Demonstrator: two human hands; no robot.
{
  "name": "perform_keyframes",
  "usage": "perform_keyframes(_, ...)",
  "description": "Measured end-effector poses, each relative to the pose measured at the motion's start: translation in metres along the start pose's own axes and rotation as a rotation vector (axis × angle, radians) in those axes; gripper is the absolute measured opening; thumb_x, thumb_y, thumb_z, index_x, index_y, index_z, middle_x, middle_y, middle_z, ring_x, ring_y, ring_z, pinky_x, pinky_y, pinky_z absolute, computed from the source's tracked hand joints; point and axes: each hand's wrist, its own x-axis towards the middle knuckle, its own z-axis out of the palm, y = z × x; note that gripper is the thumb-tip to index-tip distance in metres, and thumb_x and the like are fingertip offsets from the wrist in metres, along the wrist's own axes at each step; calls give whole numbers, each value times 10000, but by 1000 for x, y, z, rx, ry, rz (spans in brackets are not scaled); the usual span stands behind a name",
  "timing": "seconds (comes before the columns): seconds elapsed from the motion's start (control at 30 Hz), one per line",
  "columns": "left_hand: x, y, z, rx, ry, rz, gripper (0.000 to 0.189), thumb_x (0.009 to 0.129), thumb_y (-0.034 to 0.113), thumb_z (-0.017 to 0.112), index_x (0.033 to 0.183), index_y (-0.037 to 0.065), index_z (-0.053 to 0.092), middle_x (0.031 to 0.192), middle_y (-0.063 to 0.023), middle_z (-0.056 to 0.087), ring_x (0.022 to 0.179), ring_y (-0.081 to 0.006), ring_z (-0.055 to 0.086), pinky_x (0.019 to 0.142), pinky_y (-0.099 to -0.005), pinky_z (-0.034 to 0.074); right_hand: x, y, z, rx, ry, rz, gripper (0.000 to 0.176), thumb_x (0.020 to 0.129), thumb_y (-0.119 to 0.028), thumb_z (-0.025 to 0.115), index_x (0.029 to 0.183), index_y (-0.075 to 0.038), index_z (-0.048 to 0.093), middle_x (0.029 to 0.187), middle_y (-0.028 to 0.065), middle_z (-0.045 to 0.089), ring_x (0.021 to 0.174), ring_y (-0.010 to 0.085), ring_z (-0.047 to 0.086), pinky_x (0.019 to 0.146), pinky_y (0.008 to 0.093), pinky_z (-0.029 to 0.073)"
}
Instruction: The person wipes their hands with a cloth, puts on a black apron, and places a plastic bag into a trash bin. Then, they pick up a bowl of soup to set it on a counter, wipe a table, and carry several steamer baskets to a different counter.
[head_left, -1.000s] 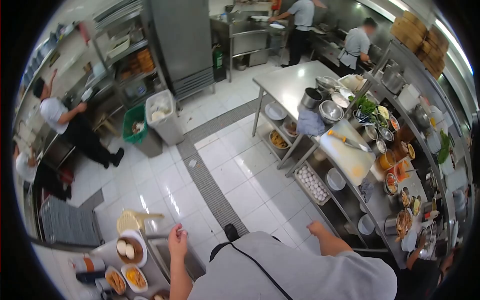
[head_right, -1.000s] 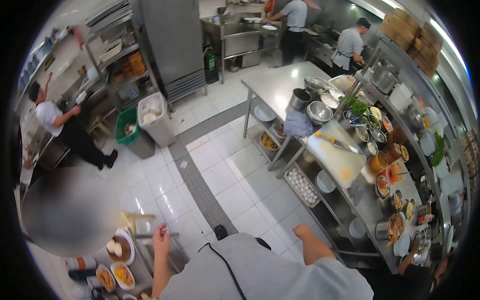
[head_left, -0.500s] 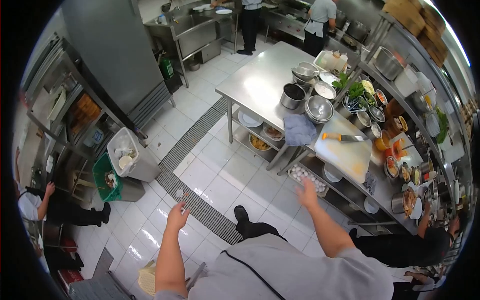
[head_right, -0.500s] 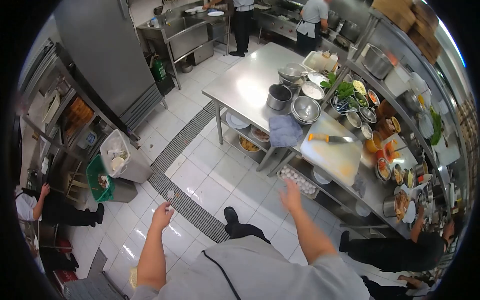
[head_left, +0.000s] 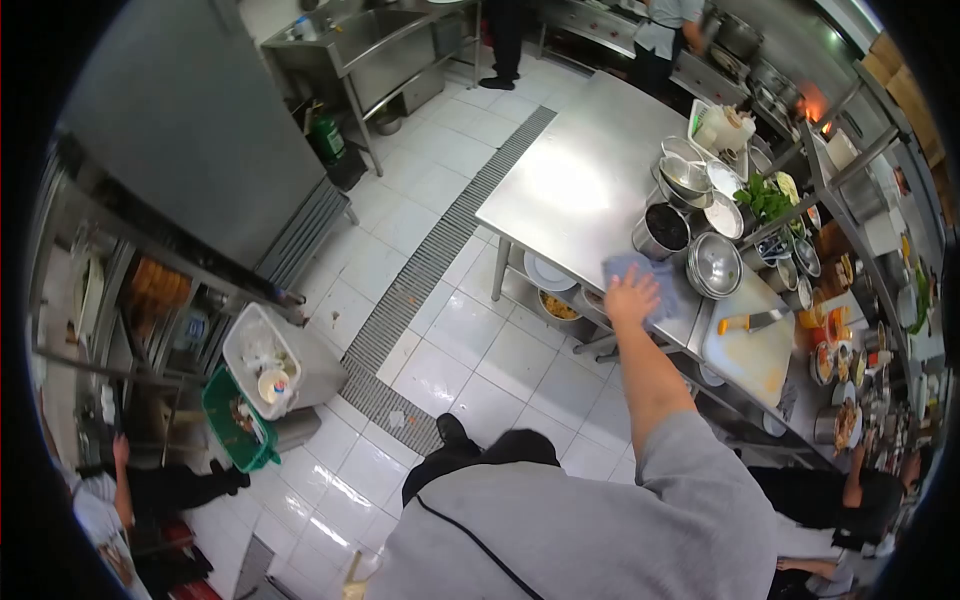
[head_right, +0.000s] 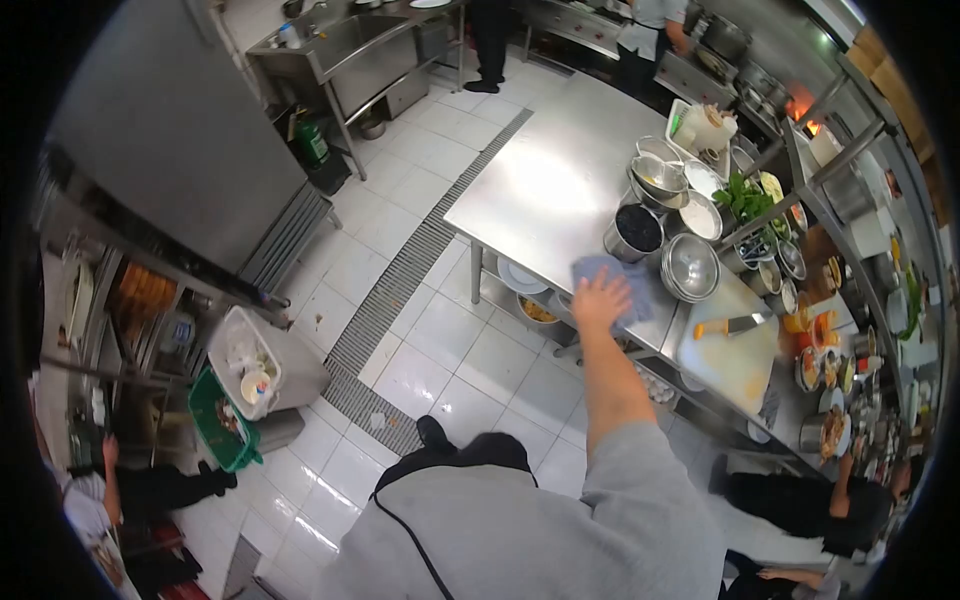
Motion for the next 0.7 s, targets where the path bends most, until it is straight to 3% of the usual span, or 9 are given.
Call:
perform_keyframes(0.1, 102, 12, -144, 514, 175, 465, 399, 994, 350, 550, 1108, 2, 710, 1092, -228, 707, 1080, -388, 667, 957, -529, 511, -13, -58, 14, 31, 30, -135, 714, 1016, -479, 459, 1622, -158, 257, 1661, 249, 214, 1538, 475, 142, 1208, 648, 118)
perform_keyframes(0.13, 144, 21, -209, 391, 167, 360, 435, 972, 369, 597, 1164, -9, 695, 1143, -249, 696, 1112, -387, 660, 973, -525, 504, -22, -69, 15, 45, 35, -247, 715, 1002, -484, 487, 1610, -165, 288, 1652, 249, 234, 1533, 473, 155, 1207, 648, 124)
perform_keyframes(0.17, 184, 40, -262, 242, 347, 225, 507, 930, 386, 667, 1221, -29, 669, 1221, -264, 673, 1144, -400, 649, 996, -517, 496, -29, -77, 14, 60, 38, -361, 715, 988, -488, 515, 1599, -172, 319, 1643, 249, 253, 1528, 471, 168, 1206, 647, 129)
perform_keyframes(0.2, 186, 94, -330, -142, 467, 191, 547, 903, 353, 716, 1270, -45, 639, 1274, -258, 660, 1162, -387, 651, 1013, -469, 498, -29, -75, 5, 63, 37, -336, 715, 988, -488, 515, 1599, -172, 319, 1643, 249, 253, 1528, 471, 168, 1206, 647, 129)
perform_keyframes(0.27, 182, 207, -457, -369, 617, 352, 429, 930, 221, 690, 1271, -33, 634, 1192, -192, 705, 1115, -289, 672, 984, -377, 507, -20, -71, -20, 234, -87, -328, 707, 961, -506, 557, 1568, -189, 382, 1620, 247, 288, 1514, 463, 201, 1197, 660, 139)
perform_keyframes(0.33, 191, 292, -549, -411, 642, 501, 387, 965, 147, 649, 1310, -22, 595, 1176, -168, 692, 1075, -240, 662, 968, -357, 506, -6, -79, -22, 180, -34, -284, 703, 957, -521, 557, 1558, -192, 399, 1610, 246, 302, 1508, 457, 214, 1193, 666, 142)
perform_keyframes(0.43, 203, 390, -626, -577, 628, 677, 397, 960, 114, 650, 1332, -9, 580, 1212, -157, 680, 1084, -215, 655, 966, -337, 505, 37, -118, -13, 71, 15, -181, 734, 957, -558, 539, 1575, -198, 375, 1629, 245, 277, 1521, 454, 191, 1186, 686, 124)
perform_keyframes(0.53, 229, 438, -639, -577, 524, 820, 398, 944, 92, 663, 1328, 12, 594, 1226, -133, 677, 1091, -201, 652, 960, -324, 508, 79, -182, -8, 82, -1, -160, 805, 967, -610, 479, 1625, -197, 270, 1674, 250, 172, 1554, 454, 93, 1192, 694, 60)
perform_keyframes(0.7, 301, 407, -603, 39, 326, 584, 408, 894, 240, 728, 1234, 26, 657, 1040, -140, 724, 930, -261, 690, 856, -383, 548, 107, -294, 2, 96, 1, -363, 785, 980, -626, 452, 1617, -195, 297, 1676, 229, 186, 1558, 436, 89, 1202, 682, 51)
